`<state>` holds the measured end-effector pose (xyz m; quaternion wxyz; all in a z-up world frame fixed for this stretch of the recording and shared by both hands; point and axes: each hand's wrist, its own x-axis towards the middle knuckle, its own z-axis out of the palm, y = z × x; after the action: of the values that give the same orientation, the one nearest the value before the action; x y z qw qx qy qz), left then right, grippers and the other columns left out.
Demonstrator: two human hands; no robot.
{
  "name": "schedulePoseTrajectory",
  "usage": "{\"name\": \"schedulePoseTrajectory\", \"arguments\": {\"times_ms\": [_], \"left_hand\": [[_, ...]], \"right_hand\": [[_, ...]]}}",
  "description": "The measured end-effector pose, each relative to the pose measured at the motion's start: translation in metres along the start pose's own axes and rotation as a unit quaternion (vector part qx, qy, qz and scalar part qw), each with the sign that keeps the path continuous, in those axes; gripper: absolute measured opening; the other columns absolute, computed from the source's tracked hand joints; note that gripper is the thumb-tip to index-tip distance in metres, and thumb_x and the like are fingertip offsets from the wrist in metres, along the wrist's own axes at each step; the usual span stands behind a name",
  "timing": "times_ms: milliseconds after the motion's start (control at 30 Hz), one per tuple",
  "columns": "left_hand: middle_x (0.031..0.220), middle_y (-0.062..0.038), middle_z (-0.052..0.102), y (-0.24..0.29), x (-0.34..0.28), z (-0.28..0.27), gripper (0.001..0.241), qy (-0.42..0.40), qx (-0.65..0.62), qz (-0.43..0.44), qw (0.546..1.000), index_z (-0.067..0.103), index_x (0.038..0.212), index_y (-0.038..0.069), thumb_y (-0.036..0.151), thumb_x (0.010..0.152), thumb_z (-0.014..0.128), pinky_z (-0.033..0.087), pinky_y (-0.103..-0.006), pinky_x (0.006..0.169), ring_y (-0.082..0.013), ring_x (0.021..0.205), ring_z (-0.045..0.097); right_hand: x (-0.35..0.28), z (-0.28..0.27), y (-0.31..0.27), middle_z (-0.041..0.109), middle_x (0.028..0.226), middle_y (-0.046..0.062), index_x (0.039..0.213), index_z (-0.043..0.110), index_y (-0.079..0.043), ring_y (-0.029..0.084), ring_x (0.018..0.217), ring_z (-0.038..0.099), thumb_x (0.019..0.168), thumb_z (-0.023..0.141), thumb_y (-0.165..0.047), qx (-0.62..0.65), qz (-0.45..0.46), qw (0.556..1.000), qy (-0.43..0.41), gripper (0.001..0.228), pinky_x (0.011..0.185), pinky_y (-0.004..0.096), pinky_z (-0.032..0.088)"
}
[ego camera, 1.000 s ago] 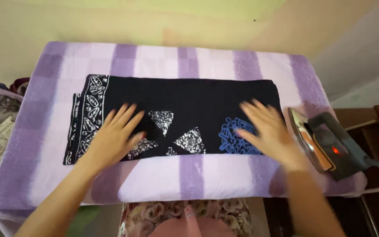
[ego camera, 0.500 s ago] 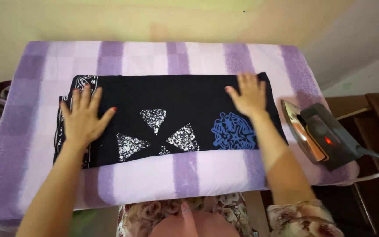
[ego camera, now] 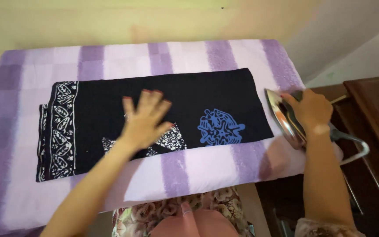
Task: The person irons a black patterned cloth on a purple striped towel using a steam iron. They smooth the fabric, iron both sides, and fold the cloth into a neat stack.
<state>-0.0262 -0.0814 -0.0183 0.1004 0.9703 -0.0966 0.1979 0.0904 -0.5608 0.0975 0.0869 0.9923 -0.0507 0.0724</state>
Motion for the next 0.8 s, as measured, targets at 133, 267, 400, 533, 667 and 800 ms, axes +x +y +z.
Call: {"name": "schedulePoseTrajectory", "arguments": {"times_ms": [133, 267, 400, 533, 667, 800], "left_hand": [[0.172, -0.002, 0.007, 0.066, 0.018, 0.009, 0.074, -0.180, -0.064, 0.135, 0.972, 0.025, 0.162, 0.029, 0.068, 0.100, 0.033, -0.011, -0.0728, 0.115, -0.0273, 0.157, -0.004], [0.162, -0.011, 0.032, 0.082, 0.023, -0.005, 0.057, -0.180, -0.080, 0.181, 0.963, 0.053, 0.146, 0.023, 0.052, 0.096, 0.055, 0.010, -0.0639, 0.122, -0.0317, 0.155, 0.024], [0.154, -0.015, 0.038, 0.074, 0.005, -0.012, 0.054, -0.142, -0.100, 0.190, 0.966, 0.051, 0.148, 0.024, 0.047, 0.099, 0.054, 0.019, -0.0606, 0.121, -0.0351, 0.152, 0.030], [0.164, -0.013, 0.030, 0.066, -0.006, -0.016, 0.059, -0.143, -0.128, 0.163, 0.968, 0.042, 0.155, 0.027, 0.055, 0.104, 0.041, 0.013, -0.0573, 0.123, -0.0338, 0.155, 0.022], [0.171, -0.010, 0.014, 0.051, 0.005, -0.026, 0.071, -0.269, -0.053, 0.058, 0.960, 0.030, 0.160, 0.030, 0.070, 0.101, 0.026, 0.002, -0.0600, 0.123, -0.0337, 0.158, 0.006], [0.171, -0.012, 0.016, 0.011, 0.006, -0.024, 0.069, -0.204, -0.001, 0.015, 0.979, 0.030, 0.162, 0.028, 0.063, 0.103, 0.033, 0.006, -0.0635, 0.121, -0.0361, 0.158, 0.009]], "right_hand": [[-0.010, -0.034, -0.053, 0.071, 0.080, 0.026, 0.093, 0.070, 0.003, 0.044, 0.073, 0.070, 0.101, 0.059, -0.074, 0.055, -0.101, 0.991, 0.075, 0.078, 0.067, 0.050, 0.054], [-0.035, -0.049, -0.142, 0.073, 0.082, 0.031, 0.094, 0.066, 0.002, 0.050, 0.087, 0.073, 0.094, 0.058, -0.068, 0.097, -0.189, 0.977, 0.010, 0.070, 0.078, 0.058, 0.056], [-0.022, -0.037, -0.167, 0.074, 0.083, 0.028, 0.093, 0.064, -0.003, 0.048, 0.085, 0.074, 0.090, 0.051, -0.077, 0.091, -0.220, 0.970, -0.046, 0.075, 0.078, 0.058, 0.057], [0.068, 0.022, -0.125, 0.072, 0.080, 0.022, 0.098, 0.061, -0.005, 0.044, 0.085, 0.075, 0.097, 0.054, -0.078, 0.031, -0.143, 0.988, 0.052, 0.074, 0.074, 0.052, 0.058], [0.085, -0.009, -0.126, 0.075, 0.090, 0.029, 0.097, 0.073, 0.000, 0.045, 0.095, 0.074, 0.096, 0.056, -0.081, 0.028, -0.166, 0.985, -0.018, 0.084, 0.081, 0.052, 0.057], [-0.018, -0.069, -0.183, 0.075, 0.088, 0.025, 0.098, 0.072, -0.002, 0.046, 0.095, 0.072, 0.089, 0.061, -0.074, 0.114, -0.251, 0.958, -0.076, 0.073, 0.082, 0.055, 0.057]]}}
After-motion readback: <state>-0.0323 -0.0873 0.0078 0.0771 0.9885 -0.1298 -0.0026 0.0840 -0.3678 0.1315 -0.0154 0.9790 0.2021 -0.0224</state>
